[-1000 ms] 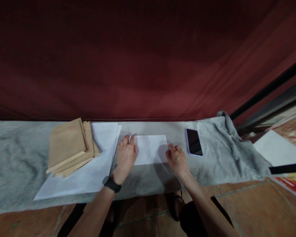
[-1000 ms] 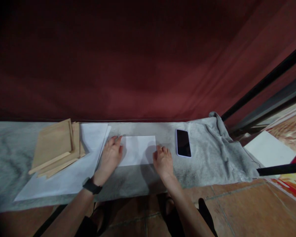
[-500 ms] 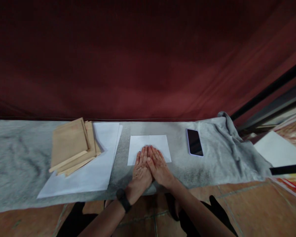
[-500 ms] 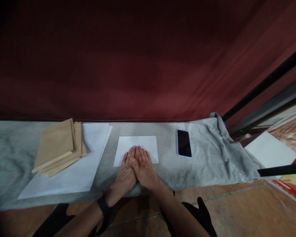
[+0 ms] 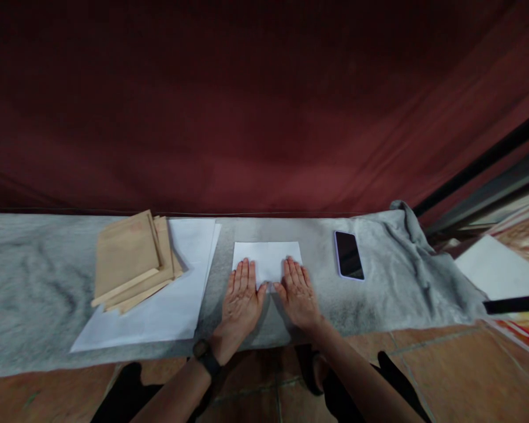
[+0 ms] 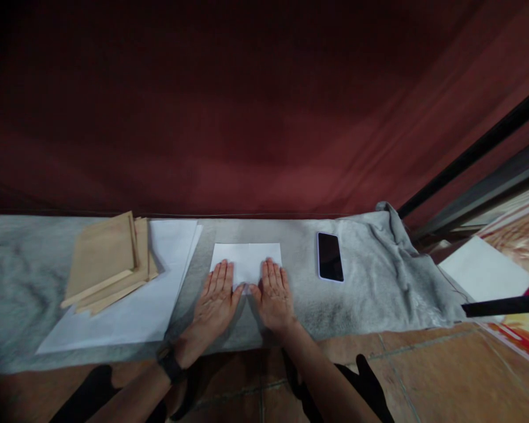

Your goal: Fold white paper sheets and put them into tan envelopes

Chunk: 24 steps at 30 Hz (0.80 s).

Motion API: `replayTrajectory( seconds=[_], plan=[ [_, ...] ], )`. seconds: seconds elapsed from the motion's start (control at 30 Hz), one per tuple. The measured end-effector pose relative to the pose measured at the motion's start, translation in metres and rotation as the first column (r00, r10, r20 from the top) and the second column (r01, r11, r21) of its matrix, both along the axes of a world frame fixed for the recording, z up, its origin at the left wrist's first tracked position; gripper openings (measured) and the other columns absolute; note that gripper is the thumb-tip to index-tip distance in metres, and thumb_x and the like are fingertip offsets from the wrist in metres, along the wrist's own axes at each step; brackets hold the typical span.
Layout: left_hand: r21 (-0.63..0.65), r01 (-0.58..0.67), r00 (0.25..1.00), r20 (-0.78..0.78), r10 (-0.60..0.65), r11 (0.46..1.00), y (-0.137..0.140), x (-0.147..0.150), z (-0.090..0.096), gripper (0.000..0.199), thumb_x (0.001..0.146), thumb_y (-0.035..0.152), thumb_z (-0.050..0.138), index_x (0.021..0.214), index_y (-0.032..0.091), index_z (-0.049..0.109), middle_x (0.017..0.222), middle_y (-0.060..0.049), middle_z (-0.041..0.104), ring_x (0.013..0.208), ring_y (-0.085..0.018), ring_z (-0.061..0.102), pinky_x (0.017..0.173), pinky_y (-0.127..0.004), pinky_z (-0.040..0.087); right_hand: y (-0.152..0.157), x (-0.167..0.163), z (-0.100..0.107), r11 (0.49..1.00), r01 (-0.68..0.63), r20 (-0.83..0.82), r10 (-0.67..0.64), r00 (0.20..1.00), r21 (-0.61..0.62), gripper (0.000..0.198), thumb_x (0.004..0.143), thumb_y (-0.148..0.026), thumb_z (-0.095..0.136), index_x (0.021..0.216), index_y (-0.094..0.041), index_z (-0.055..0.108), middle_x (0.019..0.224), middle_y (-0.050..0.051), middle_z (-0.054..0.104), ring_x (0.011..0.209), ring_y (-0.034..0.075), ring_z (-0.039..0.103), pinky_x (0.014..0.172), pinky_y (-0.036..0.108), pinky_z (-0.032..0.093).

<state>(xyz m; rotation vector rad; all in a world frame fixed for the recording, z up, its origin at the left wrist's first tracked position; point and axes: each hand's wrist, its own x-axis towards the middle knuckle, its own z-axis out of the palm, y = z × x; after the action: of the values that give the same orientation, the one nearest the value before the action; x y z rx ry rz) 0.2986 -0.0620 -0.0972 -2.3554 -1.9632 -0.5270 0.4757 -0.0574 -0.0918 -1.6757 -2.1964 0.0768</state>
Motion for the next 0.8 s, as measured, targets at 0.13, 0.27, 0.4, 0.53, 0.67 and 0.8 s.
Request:
replayTrajectory(
  seconds=[0.13,0.27,0.4,0.53,0.67,0.8],
  plan=[
    [-0.013,-0.029,1.000,0.008,0.029,1.000,0.001,-0.008,0.006,0.064,0.103,0.040,0.035,0.155,0.002,0.034,0.162,-0.023,0.032,0.153,-0.032,0.028,0.124,-0.052,0.026,0.002,0.012,-0.005,0.999,0.044,0.004,-0.044,0.999,0.017,0.067,0.107,-0.049,0.029,0.159,-0.007,0.028,0.163,0.021,0.033,0.153,0.031,0.029,0.124,0.053,0.025],
    [-0.009,-0.057,0.998,0.031,0.057,0.998,0.000,-0.020,0.005,0.063,0.102,0.038,0.035,0.154,0.002,0.035,0.162,-0.023,0.033,0.152,-0.033,0.029,0.123,-0.053,0.028,0.001,0.023,-0.009,0.996,0.088,-0.019,-0.088,0.996,0.008,0.069,0.106,-0.052,0.029,0.159,-0.007,0.030,0.163,0.022,0.033,0.152,0.033,0.030,0.123,0.056,0.025],
    [0.008,-0.111,0.993,0.042,0.111,0.994,0.004,-0.025,0.009,0.063,0.102,0.036,0.035,0.153,0.000,0.037,0.158,-0.027,0.038,0.152,-0.035,0.030,0.123,-0.057,0.027,0.005,0.026,-0.006,0.985,0.174,-0.037,-0.174,0.984,-0.003,0.072,0.106,-0.055,0.025,0.156,-0.004,0.036,0.161,0.024,0.035,0.151,0.035,0.032,0.122,0.057,0.024],
    [-0.007,-0.036,0.998,0.060,0.037,0.999,0.022,-0.010,0.021,0.060,0.102,0.033,0.032,0.154,0.002,0.035,0.163,-0.022,0.033,0.155,-0.031,0.023,0.125,-0.052,0.025,0.022,0.015,0.010,0.988,0.156,-0.101,-0.155,0.983,-0.001,0.070,0.107,-0.052,0.023,0.156,-0.005,0.035,0.163,0.022,0.032,0.154,0.033,0.027,0.124,0.055,0.022],
    [-0.075,0.117,0.991,0.071,-0.112,0.990,0.047,0.012,0.022,0.058,0.101,0.024,0.031,0.155,0.004,0.034,0.162,-0.021,0.035,0.154,-0.028,0.027,0.125,-0.049,0.028,0.042,-0.008,0.023,0.995,-0.011,-0.198,-0.009,0.980,-0.099,0.062,0.108,-0.046,0.018,0.158,-0.015,0.034,0.165,0.012,0.033,0.155,0.025,0.025,0.125,0.049,0.026],
    [-0.132,0.183,0.983,0.029,-0.181,0.974,0.063,0.021,0.013,0.063,0.096,0.015,0.032,0.158,0.011,0.030,0.163,-0.017,0.036,0.154,-0.026,0.025,0.124,-0.050,0.028,0.054,-0.025,0.022,0.982,-0.080,-0.219,0.041,0.975,-0.170,0.059,0.108,-0.044,0.017,0.157,-0.018,0.038,0.164,0.009,0.036,0.154,0.022,0.026,0.126,0.047,0.024]
  ],
)
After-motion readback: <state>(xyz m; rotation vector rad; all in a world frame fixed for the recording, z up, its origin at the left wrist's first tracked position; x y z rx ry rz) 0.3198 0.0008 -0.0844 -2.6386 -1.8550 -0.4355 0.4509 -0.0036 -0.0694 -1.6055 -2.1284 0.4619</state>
